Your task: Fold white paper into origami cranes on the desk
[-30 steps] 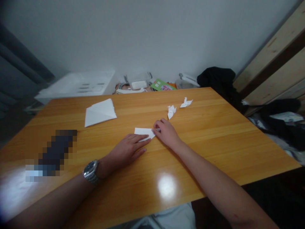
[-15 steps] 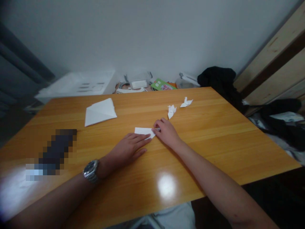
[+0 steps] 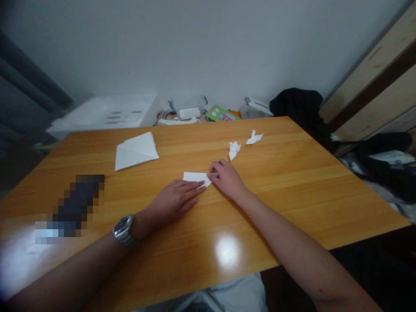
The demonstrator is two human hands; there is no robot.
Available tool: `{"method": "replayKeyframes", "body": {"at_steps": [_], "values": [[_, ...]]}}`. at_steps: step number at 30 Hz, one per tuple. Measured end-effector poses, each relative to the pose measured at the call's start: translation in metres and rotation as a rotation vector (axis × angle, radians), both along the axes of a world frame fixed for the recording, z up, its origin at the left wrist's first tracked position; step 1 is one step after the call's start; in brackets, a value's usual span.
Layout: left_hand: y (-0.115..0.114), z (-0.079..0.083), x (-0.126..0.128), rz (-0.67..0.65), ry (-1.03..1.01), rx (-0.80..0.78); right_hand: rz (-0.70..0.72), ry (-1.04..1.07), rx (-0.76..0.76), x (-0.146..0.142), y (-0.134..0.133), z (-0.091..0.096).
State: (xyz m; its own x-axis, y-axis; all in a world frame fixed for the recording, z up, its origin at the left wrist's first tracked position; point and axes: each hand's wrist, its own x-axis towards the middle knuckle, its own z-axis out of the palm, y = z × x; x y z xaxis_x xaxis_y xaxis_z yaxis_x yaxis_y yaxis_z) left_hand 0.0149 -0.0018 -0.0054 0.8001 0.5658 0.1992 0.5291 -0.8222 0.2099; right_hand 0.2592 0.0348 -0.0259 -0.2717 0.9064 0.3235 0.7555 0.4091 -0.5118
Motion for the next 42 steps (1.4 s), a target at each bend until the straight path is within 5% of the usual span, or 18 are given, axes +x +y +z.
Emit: {"method": "replayKeyframes", "body": {"at_steps": [8, 42], "values": [[0.001, -0.003, -0.005, 0.010, -0.113, -0.004, -0.003, -0.012, 0.001, -0.001, -0.001, 0.002], [-0.004, 0.004, 0.005, 0.015, 0.031, -0.015, 0.015, 0.006, 0.012, 0.000, -0.002, 0.002]]}}
